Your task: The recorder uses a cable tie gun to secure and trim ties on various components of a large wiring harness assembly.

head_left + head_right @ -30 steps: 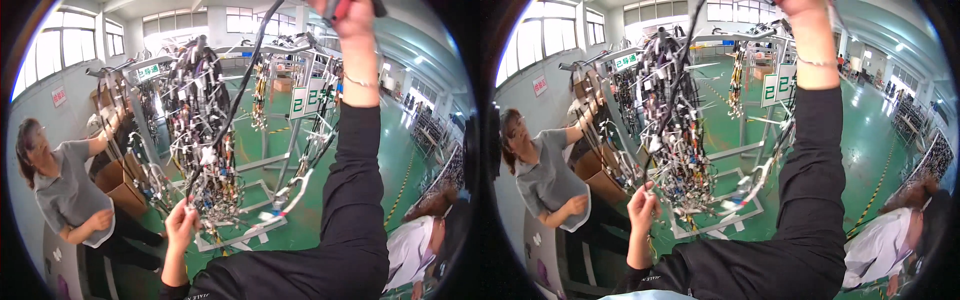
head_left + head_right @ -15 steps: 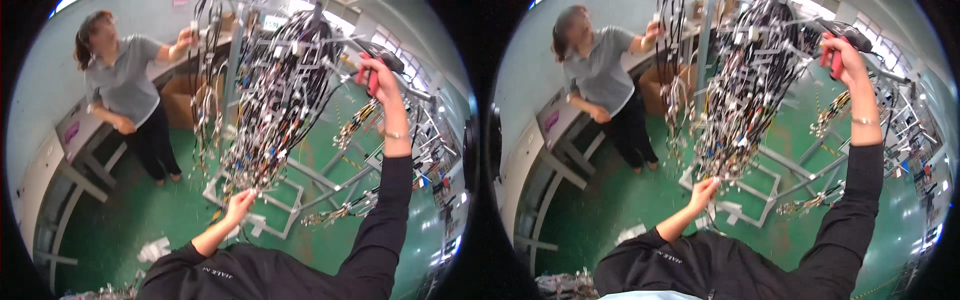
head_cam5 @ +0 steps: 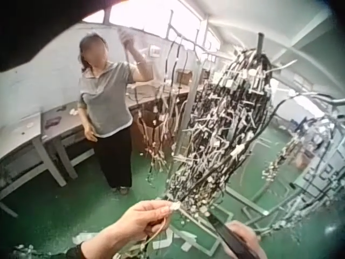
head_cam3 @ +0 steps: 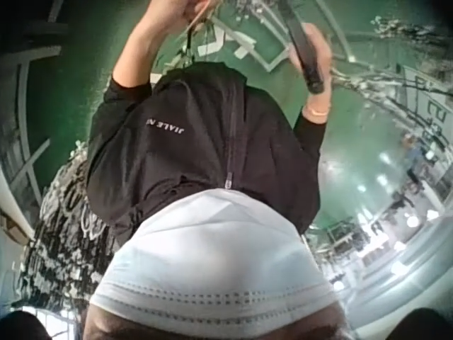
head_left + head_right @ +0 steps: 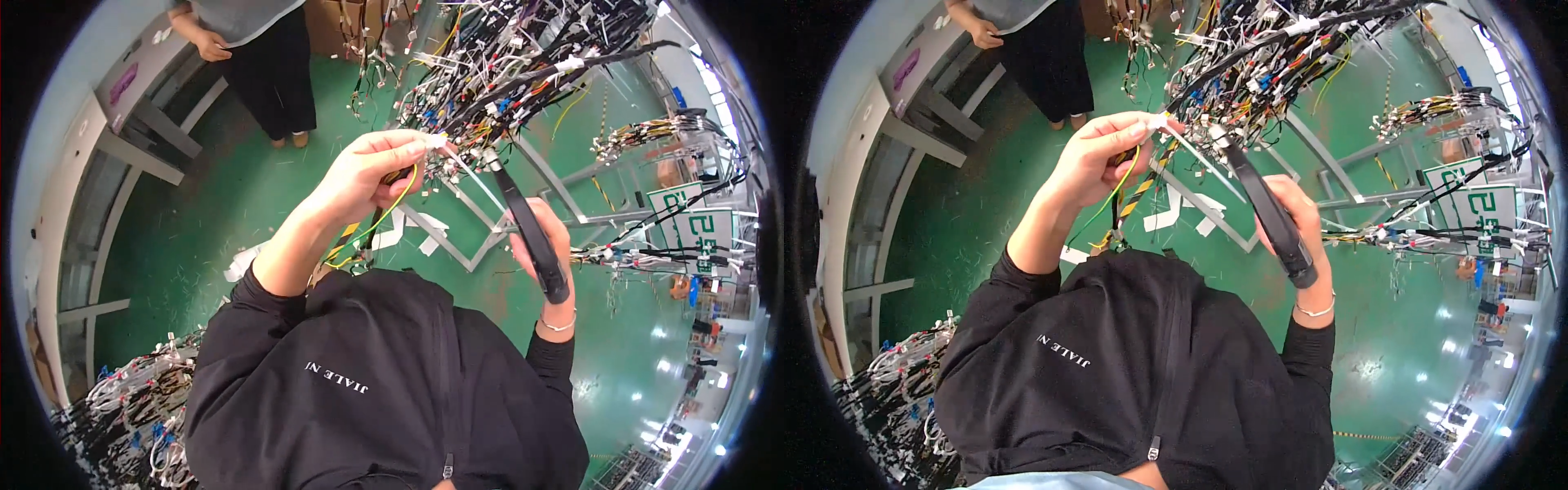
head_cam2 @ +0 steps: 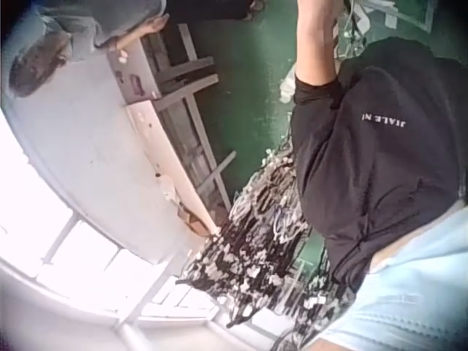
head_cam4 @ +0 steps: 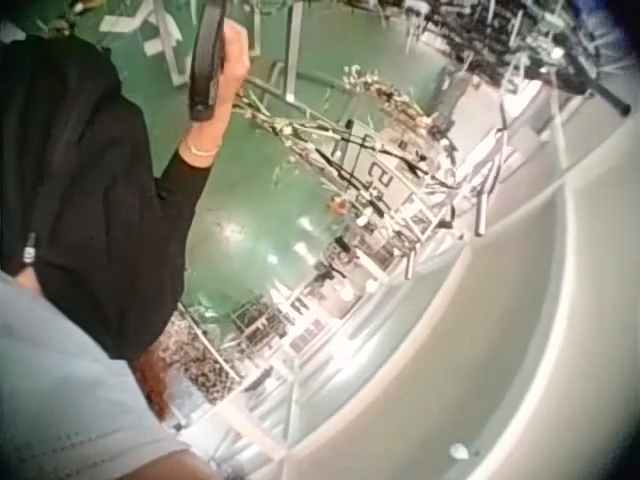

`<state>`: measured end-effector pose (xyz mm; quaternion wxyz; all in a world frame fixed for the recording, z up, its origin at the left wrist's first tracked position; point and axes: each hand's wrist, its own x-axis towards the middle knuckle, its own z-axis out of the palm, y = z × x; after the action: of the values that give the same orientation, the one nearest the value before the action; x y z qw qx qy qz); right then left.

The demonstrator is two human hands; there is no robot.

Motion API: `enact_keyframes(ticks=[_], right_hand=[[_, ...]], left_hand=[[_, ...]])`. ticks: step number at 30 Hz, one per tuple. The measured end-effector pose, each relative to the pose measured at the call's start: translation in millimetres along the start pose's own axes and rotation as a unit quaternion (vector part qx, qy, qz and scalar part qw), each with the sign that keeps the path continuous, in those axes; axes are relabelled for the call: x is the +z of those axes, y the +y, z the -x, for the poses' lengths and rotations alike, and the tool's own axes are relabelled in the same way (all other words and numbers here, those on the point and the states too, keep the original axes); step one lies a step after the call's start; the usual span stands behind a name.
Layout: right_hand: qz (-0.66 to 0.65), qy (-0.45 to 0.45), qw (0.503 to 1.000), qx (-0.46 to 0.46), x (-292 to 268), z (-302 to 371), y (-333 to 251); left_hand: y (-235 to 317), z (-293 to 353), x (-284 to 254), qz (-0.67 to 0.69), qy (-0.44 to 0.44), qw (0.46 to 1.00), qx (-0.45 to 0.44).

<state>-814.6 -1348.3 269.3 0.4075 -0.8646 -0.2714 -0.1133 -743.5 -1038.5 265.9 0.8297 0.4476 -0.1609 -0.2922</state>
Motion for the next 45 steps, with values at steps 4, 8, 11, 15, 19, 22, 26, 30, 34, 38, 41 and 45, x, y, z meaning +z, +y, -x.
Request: enact_keyframes(ticks=[4,8,11,15,19,22,26,30,34,38,41,45], right_hand=[[-0.079,-0.037,0.996,0.014,10.6,-14.6,-8.7],[-0.142,-0.048,0.988,0.044,21.1,-18.9,-11.6],[-0.162,-0.048,0.986,0.0,23.1,-26.3,-7.0],[-0.125,-0.066,0.99,0.012,17.7,-31.3,-1.8],[-0.091,-0.071,0.993,-0.003,15.0,-37.0,6.9],[-0.079,-0.046,0.996,-0.015,18.1,-38.4,8.5],[-0.082,-0.039,0.995,-0.044,14.3,-44.0,7.6],[-0.074,-0.037,0.995,-0.054,8.0,-44.2,12.2],[-0.045,-0.037,0.997,-0.046,1.0,-41.9,12.5],[-0.031,-0.023,0.998,-0.041,0.5,-42.4,16.5],[-0.029,-0.019,0.998,-0.043,0.2,-43.5,18.7],[-0.05,-0.034,0.998,-0.02,-1.1,-43.8,16.5]], left_hand=[[6.6,10.3,7.4,0.038,-0.005,0.999,0.013],[2.5,6.2,4.9,0.025,0.003,0.999,0.044],[5.4,-0.5,6.1,0.016,0.013,0.998,0.062],[7.7,-9.6,6.0,-0.012,0.035,0.997,0.075],[6.7,-15.0,9.9,-0.06,0.051,0.995,0.064],[-3.0,-21.7,14.5,-0.099,0.057,0.987,0.112],[-11.3,-26.5,13.2,-0.185,0.065,0.973,0.12],[-15.8,-31.0,14.8,-0.201,0.071,0.968,0.13],[-27.2,-35.6,19.7,-0.383,0.153,0.88,0.234],[-30.1,-42.0,29.4,-0.461,0.229,0.826,0.232],[-29.9,-45.2,27.2,-0.545,0.214,0.73,0.352],[-30.1,-46.9,22.8,-0.542,0.209,0.726,0.368]])
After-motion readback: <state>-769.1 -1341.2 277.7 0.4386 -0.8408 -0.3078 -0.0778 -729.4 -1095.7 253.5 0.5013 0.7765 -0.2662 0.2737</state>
